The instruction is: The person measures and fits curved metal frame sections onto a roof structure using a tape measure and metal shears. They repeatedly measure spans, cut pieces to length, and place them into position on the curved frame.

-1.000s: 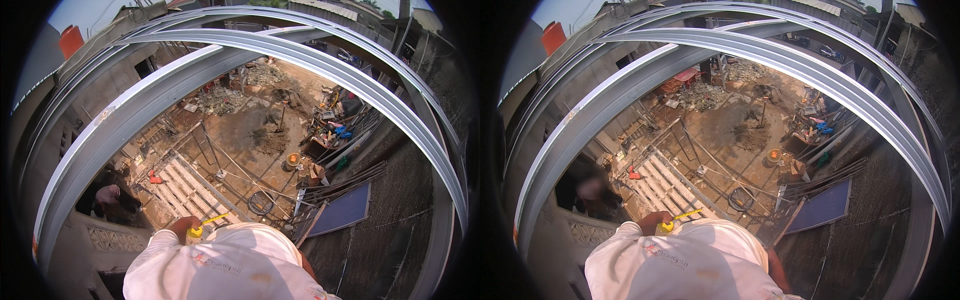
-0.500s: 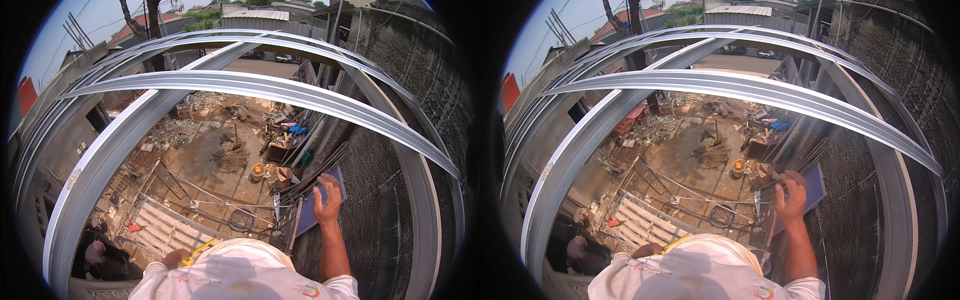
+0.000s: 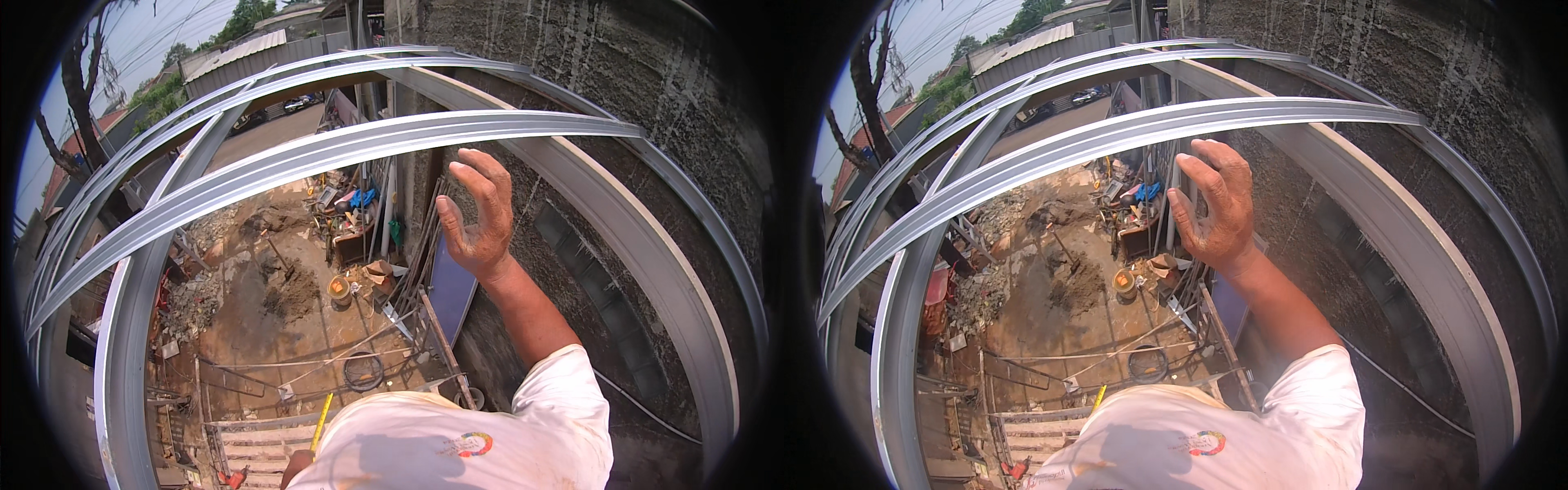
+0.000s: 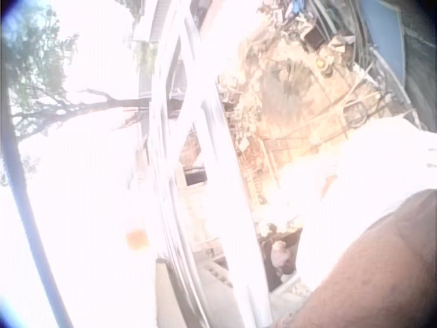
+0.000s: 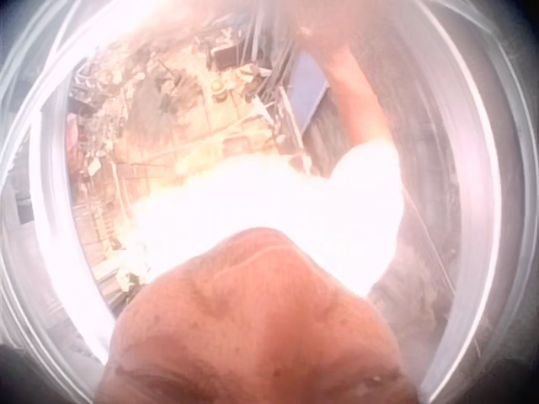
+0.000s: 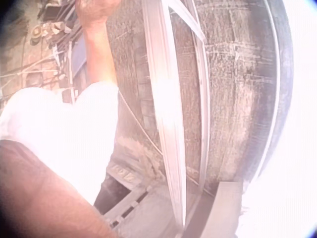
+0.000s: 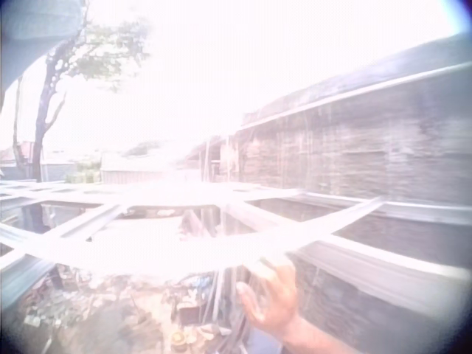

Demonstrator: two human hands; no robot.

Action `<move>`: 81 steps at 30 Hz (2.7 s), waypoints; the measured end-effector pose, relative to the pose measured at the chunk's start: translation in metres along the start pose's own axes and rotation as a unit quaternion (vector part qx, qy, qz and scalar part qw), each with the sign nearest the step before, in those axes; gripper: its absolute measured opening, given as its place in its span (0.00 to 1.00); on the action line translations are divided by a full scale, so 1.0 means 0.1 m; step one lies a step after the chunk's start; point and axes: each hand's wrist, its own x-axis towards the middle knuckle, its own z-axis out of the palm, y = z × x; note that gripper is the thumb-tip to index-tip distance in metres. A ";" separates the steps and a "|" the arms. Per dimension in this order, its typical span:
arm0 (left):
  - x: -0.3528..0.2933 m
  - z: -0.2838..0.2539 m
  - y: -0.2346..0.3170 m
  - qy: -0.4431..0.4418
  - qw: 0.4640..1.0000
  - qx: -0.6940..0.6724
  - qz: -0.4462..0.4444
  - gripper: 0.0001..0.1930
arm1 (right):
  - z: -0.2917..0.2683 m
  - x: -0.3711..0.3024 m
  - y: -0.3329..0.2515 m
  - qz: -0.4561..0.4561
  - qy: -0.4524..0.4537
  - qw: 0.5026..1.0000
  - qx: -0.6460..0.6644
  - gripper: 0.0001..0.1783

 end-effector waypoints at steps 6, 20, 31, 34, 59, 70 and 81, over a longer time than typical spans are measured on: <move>0.16 -1.43 1.79 0.238 0.927 -0.262 0.127 0.12 | 0.38 -1.86 -0.89 0.282 -0.232 0.900 0.237 0.37; 0.21 -2.50 4.94 0.199 0.682 -0.457 0.535 0.12 | -0.20 -1.51 -1.23 0.195 -0.151 0.903 0.352 0.49; 0.00 -2.88 6.25 0.071 0.603 -0.574 0.549 0.14 | -1.83 -0.93 -1.06 0.360 -0.281 0.886 0.085 0.51; 0.07 -3.07 6.51 0.033 0.590 -0.565 0.576 0.15 | -2.14 -0.76 -1.05 0.425 -0.379 0.820 0.047 0.50; 1.90 -4.06 6.83 0.148 0.526 -0.554 0.629 0.16 | -2.45 1.18 -1.28 0.606 -0.229 0.741 -0.177 0.54; 1.97 -4.94 7.81 0.558 0.363 -0.203 0.718 0.17 | -2.02 1.81 -0.75 0.616 -0.350 0.681 -0.187 0.45; 3.08 -5.46 8.27 0.544 0.559 -0.162 0.604 0.10 | -3.25 1.68 -0.90 0.374 -0.439 0.665 -0.473 0.46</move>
